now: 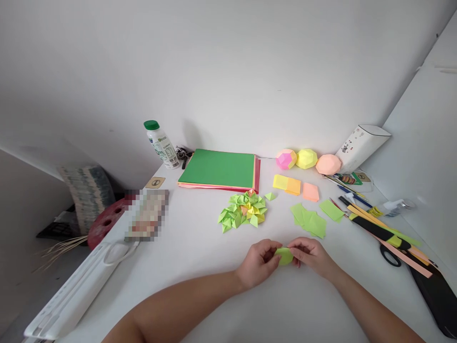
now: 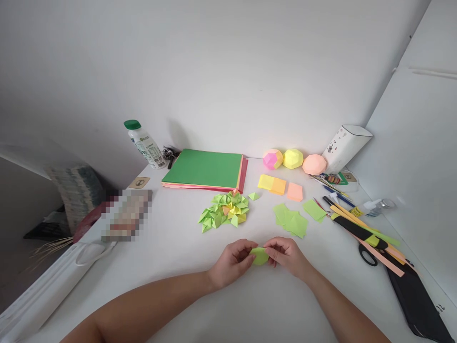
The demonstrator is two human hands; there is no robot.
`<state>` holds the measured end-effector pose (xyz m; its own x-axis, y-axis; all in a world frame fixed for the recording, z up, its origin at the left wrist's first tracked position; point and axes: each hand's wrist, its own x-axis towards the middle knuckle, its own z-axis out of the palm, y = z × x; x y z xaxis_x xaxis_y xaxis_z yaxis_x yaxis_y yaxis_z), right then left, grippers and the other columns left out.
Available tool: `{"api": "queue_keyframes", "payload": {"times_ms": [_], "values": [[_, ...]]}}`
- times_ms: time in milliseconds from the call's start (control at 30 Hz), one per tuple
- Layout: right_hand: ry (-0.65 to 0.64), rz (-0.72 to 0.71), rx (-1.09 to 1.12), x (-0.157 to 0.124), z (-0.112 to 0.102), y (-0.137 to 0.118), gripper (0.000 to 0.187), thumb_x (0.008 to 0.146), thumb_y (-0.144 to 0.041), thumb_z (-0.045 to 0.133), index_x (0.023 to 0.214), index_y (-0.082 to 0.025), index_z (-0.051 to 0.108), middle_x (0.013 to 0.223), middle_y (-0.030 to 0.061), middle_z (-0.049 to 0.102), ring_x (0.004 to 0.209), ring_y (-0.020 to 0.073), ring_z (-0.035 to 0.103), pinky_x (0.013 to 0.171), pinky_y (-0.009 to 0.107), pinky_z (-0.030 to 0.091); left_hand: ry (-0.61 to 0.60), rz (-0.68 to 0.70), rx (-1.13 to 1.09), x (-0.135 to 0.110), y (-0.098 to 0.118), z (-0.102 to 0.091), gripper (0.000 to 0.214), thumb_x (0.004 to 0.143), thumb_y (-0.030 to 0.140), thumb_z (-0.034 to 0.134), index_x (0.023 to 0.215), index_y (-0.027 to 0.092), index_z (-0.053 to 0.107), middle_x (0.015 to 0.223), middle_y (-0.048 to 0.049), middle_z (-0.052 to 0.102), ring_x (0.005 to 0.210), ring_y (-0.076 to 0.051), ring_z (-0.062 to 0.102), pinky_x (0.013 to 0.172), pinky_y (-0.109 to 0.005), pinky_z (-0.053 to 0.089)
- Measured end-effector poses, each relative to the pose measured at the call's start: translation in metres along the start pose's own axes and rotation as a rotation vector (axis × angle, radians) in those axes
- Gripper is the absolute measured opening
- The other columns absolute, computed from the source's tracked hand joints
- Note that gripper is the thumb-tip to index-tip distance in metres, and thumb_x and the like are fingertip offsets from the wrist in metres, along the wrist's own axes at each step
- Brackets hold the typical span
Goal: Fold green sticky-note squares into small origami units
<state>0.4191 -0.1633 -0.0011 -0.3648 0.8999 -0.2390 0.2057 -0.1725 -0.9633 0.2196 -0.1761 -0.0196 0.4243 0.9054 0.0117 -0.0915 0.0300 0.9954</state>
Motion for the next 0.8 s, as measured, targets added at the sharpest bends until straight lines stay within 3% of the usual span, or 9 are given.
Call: {"api": "queue_keyframes", "payload": {"times_ms": [433,633,800], "values": [[0.068,-0.094,-0.040,-0.010,0.015,-0.003,0.018,0.080,-0.033,0.060,0.083,-0.015,0.062,0.070,0.0022,0.062,0.056,0.0115,0.059,0.051,0.022,0.050,0.016,-0.128,-0.103,-0.004,0.004,-0.002,0.035,0.077,0.039,0.060,0.101,0.014,0.056,0.085,-0.0065,0.064,0.073,-0.015,0.060,0.066,-0.028,0.048],[0.077,-0.284,-0.161,-0.012,0.019,0.004,0.022,0.082,-0.030,0.057,0.098,-0.017,0.065,0.086,0.0061,0.067,0.058,0.0133,0.064,0.053,0.025,0.054,-0.018,-0.124,-0.097,-0.003,0.008,-0.003,0.030,0.077,0.038,0.060,0.095,0.014,0.059,0.083,-0.0055,0.065,0.076,-0.017,0.062,0.069,-0.029,0.049],[0.080,-0.356,-0.251,-0.013,0.019,0.008,0.026,0.083,-0.028,0.056,0.103,-0.016,0.066,0.080,0.0066,0.068,0.057,0.0137,0.064,0.051,0.024,0.053,-0.025,-0.159,-0.150,-0.003,0.007,-0.005,0.030,0.075,0.038,0.064,0.095,0.016,0.060,0.082,-0.0048,0.067,0.077,-0.017,0.063,0.071,-0.029,0.049]]}}
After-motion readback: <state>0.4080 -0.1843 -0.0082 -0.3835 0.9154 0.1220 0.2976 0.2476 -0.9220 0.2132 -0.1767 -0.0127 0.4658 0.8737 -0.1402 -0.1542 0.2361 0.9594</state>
